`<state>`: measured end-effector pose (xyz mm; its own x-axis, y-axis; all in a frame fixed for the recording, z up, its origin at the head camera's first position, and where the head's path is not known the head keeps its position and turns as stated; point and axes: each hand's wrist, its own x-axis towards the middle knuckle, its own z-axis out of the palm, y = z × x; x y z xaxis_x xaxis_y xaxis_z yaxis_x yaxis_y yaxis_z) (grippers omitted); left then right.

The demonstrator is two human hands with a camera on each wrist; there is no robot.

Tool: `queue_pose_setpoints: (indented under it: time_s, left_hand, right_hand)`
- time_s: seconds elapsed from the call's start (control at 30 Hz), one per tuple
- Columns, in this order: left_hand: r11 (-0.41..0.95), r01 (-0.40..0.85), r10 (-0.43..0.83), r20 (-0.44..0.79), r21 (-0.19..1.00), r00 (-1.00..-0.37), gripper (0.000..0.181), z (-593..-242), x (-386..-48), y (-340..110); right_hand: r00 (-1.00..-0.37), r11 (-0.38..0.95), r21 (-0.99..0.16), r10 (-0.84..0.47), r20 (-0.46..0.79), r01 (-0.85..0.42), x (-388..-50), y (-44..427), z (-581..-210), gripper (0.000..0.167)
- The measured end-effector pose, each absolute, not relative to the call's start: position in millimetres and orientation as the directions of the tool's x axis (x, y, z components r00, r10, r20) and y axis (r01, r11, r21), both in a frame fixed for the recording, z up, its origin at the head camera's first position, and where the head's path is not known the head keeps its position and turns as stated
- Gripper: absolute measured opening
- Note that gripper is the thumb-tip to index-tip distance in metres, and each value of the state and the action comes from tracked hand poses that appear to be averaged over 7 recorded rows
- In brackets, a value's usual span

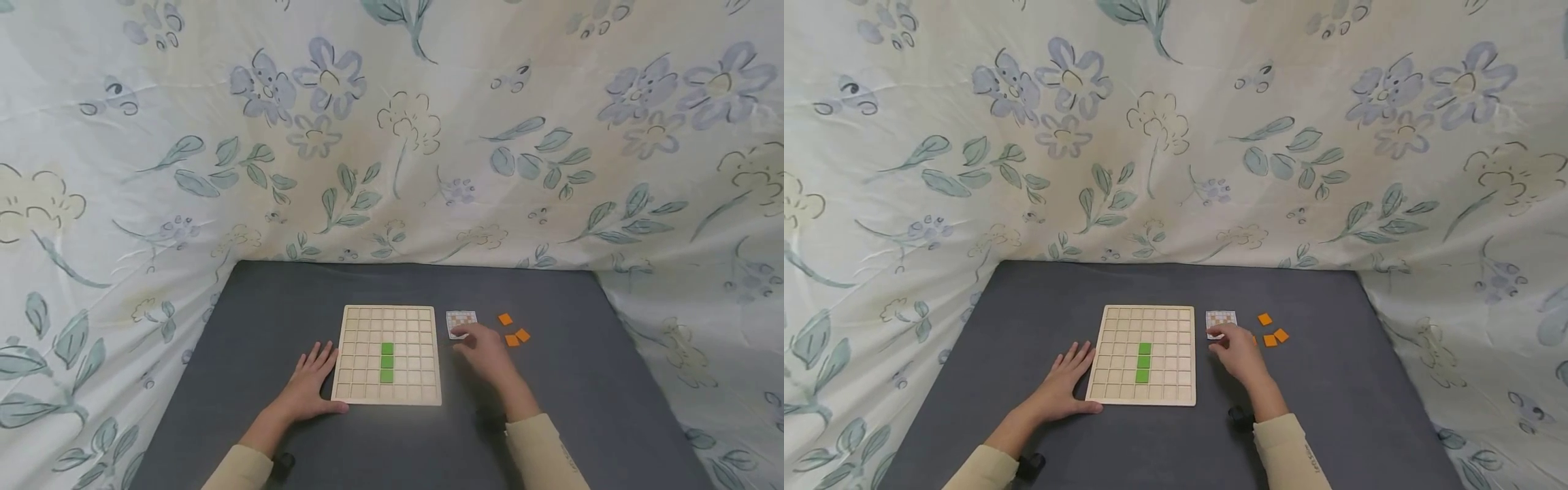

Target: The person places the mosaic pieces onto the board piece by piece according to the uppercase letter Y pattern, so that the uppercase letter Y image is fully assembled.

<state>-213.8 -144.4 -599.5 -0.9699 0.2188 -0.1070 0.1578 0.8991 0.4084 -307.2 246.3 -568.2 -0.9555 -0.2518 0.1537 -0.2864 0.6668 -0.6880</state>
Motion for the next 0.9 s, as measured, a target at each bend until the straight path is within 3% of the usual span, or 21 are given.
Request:
queue_pose_setpoints:
  time_s: [0.23, 0.6, 0.9]
  left_hand:
    - [0.897, 0.153, 0.215, -0.107, 0.414, -0.971, 0.127, -602, -214, -143]
    - [0.889, 0.16, 0.22, -0.093, 0.428, -0.971, 0.126, -599, -214, -144]
    - [0.894, 0.156, 0.215, -0.099, 0.42, -0.972, 0.127, -600, -215, -144]
  right_hand:
    - [-0.981, 0.71, -0.678, -0.171, 0.092, -0.187, -314, 292, -568, 0.035]
    - [-0.991, 0.76, -0.637, -0.076, 0.11, -0.129, -325, 339, -570, 0.035]
    - [-0.996, 0.786, -0.612, -0.071, 0.046, -0.084, -334, 366, -570, 0.038]
